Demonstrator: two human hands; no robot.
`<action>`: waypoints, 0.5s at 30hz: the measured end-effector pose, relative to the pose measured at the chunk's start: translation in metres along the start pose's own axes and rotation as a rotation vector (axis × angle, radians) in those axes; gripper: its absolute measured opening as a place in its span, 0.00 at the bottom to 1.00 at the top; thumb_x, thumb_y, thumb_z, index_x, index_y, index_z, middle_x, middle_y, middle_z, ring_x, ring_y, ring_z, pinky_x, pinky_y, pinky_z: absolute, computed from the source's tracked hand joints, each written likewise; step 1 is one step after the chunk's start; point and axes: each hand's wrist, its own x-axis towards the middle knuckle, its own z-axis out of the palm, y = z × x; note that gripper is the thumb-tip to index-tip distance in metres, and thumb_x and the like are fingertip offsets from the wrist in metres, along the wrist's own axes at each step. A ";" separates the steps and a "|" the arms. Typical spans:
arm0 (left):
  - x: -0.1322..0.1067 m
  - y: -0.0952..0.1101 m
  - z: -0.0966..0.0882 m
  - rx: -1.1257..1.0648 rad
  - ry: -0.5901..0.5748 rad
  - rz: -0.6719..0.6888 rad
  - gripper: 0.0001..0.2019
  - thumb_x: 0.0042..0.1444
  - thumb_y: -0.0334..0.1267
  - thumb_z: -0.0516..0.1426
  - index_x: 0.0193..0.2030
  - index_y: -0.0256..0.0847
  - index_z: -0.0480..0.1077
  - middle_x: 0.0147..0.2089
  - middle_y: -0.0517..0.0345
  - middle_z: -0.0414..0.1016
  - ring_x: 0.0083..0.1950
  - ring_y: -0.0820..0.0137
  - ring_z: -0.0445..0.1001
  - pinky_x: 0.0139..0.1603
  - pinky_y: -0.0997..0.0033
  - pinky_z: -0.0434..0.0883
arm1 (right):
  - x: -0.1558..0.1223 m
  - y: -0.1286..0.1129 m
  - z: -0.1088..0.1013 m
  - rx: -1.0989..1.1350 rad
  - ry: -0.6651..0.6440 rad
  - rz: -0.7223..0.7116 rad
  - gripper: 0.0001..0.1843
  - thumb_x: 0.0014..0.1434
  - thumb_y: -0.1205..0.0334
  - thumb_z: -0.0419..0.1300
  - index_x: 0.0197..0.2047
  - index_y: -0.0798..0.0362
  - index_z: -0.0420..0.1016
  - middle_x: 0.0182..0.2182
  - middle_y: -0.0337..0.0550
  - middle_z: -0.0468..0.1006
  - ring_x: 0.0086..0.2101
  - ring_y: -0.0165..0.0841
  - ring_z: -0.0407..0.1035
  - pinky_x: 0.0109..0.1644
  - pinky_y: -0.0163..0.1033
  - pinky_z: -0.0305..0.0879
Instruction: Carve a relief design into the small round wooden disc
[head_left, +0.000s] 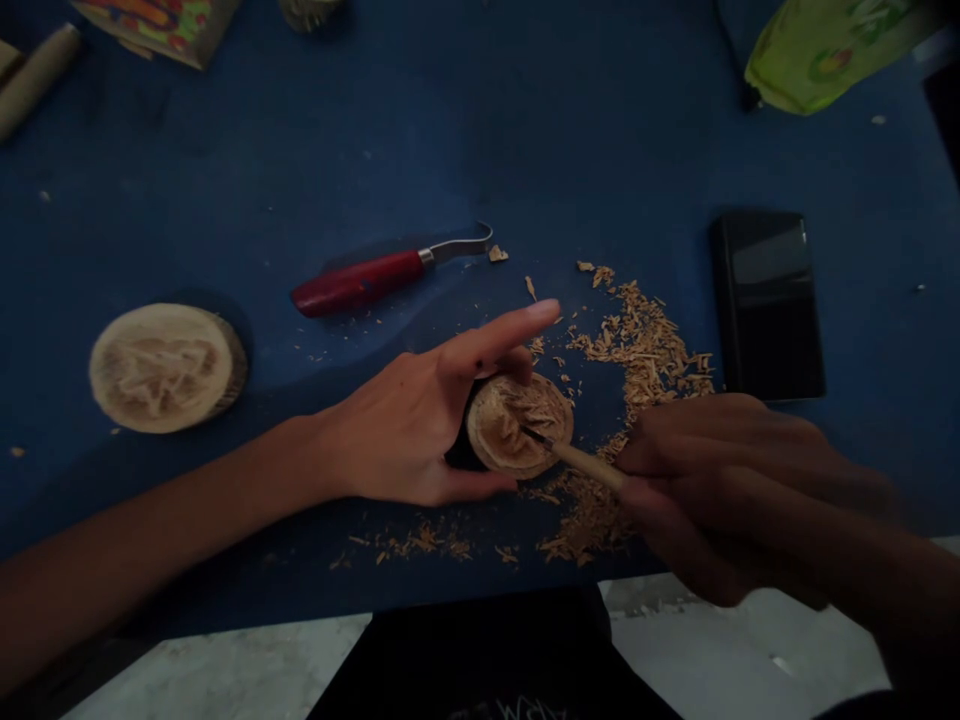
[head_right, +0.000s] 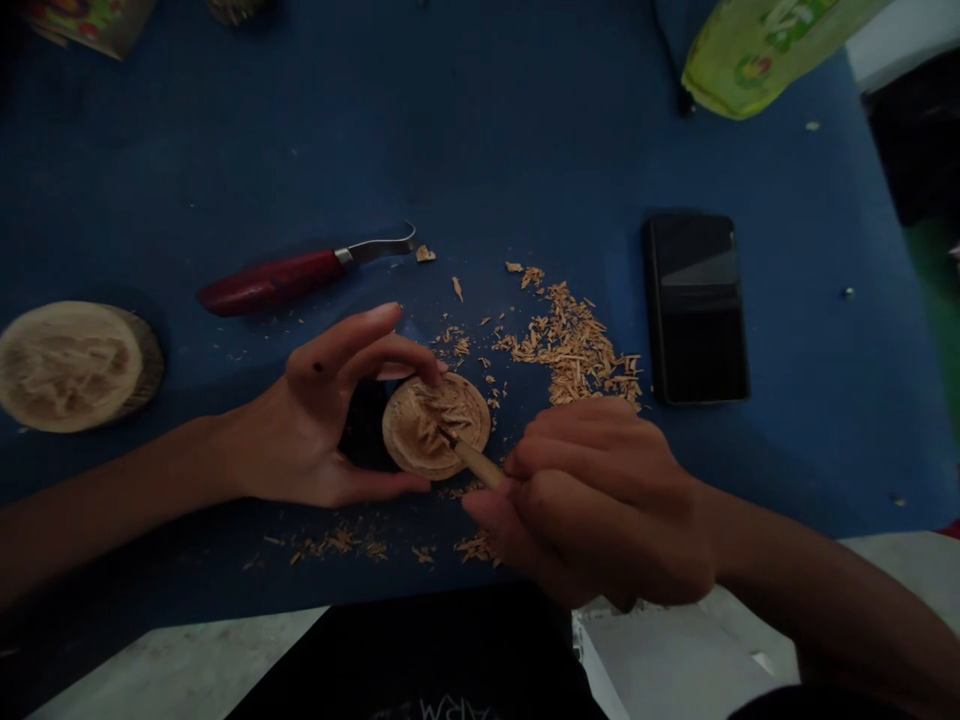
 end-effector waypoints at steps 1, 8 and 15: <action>0.000 0.000 0.000 -0.001 0.004 -0.001 0.62 0.77 0.41 0.74 0.97 0.64 0.31 0.77 0.48 0.81 0.71 0.53 0.91 0.67 0.48 0.94 | 0.000 0.000 -0.001 -0.017 0.010 0.004 0.23 0.76 0.81 0.65 0.41 0.45 0.61 0.29 0.30 0.77 0.27 0.26 0.67 0.33 0.41 0.66; 0.000 0.002 -0.001 -0.014 0.001 -0.012 0.62 0.77 0.40 0.74 0.97 0.62 0.32 0.77 0.47 0.82 0.71 0.54 0.91 0.69 0.49 0.93 | 0.001 0.001 -0.011 -0.057 -0.079 0.028 0.20 0.79 0.79 0.64 0.43 0.45 0.63 0.29 0.32 0.73 0.27 0.27 0.69 0.33 0.41 0.69; 0.000 0.001 -0.001 -0.059 -0.020 -0.017 0.65 0.73 0.41 0.75 0.97 0.69 0.31 0.77 0.51 0.83 0.72 0.51 0.92 0.66 0.49 0.94 | 0.013 0.000 -0.012 0.093 -0.009 0.126 0.12 0.81 0.61 0.76 0.49 0.44 0.76 0.33 0.36 0.86 0.31 0.32 0.83 0.34 0.38 0.81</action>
